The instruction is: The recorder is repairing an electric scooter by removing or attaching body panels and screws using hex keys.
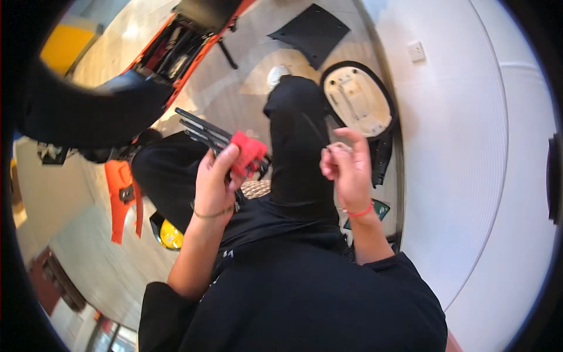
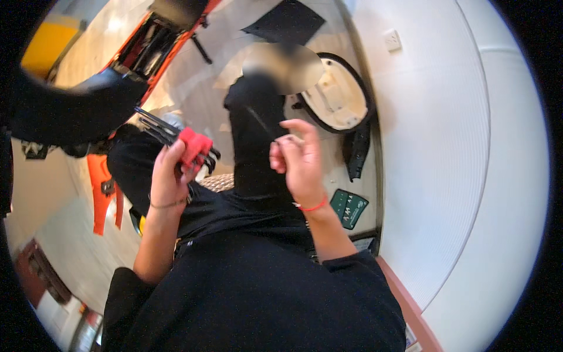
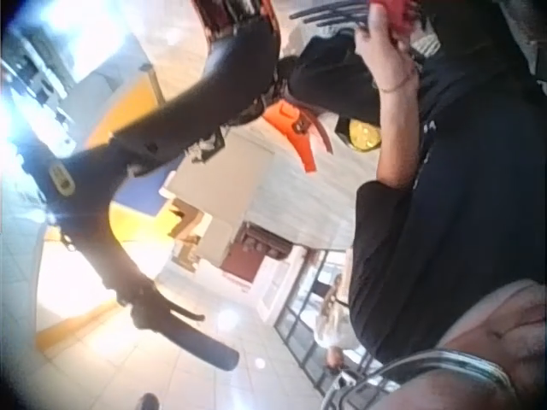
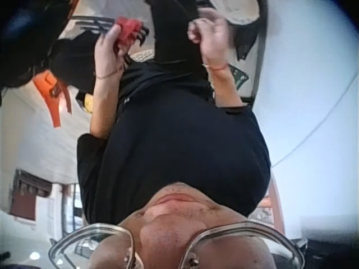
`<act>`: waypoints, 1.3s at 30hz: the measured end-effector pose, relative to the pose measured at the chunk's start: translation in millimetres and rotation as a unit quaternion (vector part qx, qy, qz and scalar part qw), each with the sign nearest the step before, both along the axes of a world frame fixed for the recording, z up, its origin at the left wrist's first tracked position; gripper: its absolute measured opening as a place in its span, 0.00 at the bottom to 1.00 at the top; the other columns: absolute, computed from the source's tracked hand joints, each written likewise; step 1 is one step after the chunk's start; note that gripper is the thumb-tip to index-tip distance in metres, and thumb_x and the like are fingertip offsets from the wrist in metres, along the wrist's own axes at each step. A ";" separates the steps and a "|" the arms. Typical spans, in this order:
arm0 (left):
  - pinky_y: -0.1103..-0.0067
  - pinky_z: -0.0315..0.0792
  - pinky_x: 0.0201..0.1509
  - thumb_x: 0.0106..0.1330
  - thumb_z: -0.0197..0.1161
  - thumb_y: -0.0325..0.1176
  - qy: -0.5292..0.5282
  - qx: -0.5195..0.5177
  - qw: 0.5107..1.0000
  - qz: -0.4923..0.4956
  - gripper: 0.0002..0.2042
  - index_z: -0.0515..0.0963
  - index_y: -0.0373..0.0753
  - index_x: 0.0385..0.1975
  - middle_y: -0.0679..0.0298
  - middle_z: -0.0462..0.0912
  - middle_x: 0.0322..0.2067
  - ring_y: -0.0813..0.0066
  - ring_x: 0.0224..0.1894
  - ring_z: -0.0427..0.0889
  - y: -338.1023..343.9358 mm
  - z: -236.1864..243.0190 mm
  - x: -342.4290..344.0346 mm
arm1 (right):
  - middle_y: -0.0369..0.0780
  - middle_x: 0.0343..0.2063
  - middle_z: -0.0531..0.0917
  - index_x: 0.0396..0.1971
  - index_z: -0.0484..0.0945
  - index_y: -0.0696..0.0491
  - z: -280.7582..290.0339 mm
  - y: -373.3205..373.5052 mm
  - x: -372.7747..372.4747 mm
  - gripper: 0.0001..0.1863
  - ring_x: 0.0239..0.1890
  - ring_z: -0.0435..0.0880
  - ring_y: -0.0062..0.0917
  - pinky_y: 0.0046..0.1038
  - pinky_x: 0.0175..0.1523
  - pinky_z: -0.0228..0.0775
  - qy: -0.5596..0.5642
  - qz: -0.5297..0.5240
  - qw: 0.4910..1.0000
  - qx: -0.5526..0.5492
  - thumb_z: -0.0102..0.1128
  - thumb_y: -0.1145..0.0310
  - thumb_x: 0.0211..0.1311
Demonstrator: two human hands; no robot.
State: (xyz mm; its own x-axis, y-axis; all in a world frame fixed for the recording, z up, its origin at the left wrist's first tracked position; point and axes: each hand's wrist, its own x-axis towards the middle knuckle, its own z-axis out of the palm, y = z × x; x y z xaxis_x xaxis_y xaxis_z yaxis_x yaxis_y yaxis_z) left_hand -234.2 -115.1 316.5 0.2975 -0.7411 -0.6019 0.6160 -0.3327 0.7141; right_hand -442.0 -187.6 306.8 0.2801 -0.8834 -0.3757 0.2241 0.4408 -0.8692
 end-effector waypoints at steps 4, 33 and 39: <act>0.91 0.52 0.16 0.57 0.60 0.32 0.038 0.045 0.996 -0.064 0.10 0.69 0.36 0.34 0.70 0.71 0.20 0.90 0.14 0.61 -8.9 10.5 -30.5 | 0.34 0.26 0.75 0.35 0.73 0.57 -0.4 6.7 10.6 0.10 0.26 0.72 0.14 0.16 0.33 0.65 0.007 0.068 0.998 -0.001 0.40 0.76 0.61; 0.92 0.54 0.10 0.67 0.45 0.29 0.099 0.081 0.992 -0.024 0.06 0.69 0.37 0.37 0.49 0.78 0.41 0.81 0.22 0.79 -87.0 -11.2 7.8 | 0.33 0.22 0.79 0.30 0.80 0.55 -397.7 -159.4 -170.2 0.13 0.23 0.75 0.16 0.20 0.30 0.64 0.298 -0.119 0.927 0.194 0.62 0.61 0.50; 0.91 0.48 0.08 0.67 0.47 0.36 0.142 0.086 0.984 0.065 0.08 0.71 0.40 0.33 0.56 0.81 0.37 0.90 0.07 0.58 -67.1 14.1 11.3 | 0.42 0.31 0.83 0.34 0.80 0.57 -416.6 -179.2 -204.5 0.22 0.35 0.80 0.30 0.27 0.43 0.69 0.534 0.019 0.841 0.083 0.60 0.54 0.46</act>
State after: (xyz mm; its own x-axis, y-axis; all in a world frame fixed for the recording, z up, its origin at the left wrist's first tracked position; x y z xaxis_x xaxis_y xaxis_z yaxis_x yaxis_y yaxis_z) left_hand -222.9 -182.2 330.6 0.1845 -0.5887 -0.7870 0.8278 -0.3386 0.4473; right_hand -646.5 -366.8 -109.7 -0.2690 -0.7918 -0.5484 -0.6615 0.5657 -0.4923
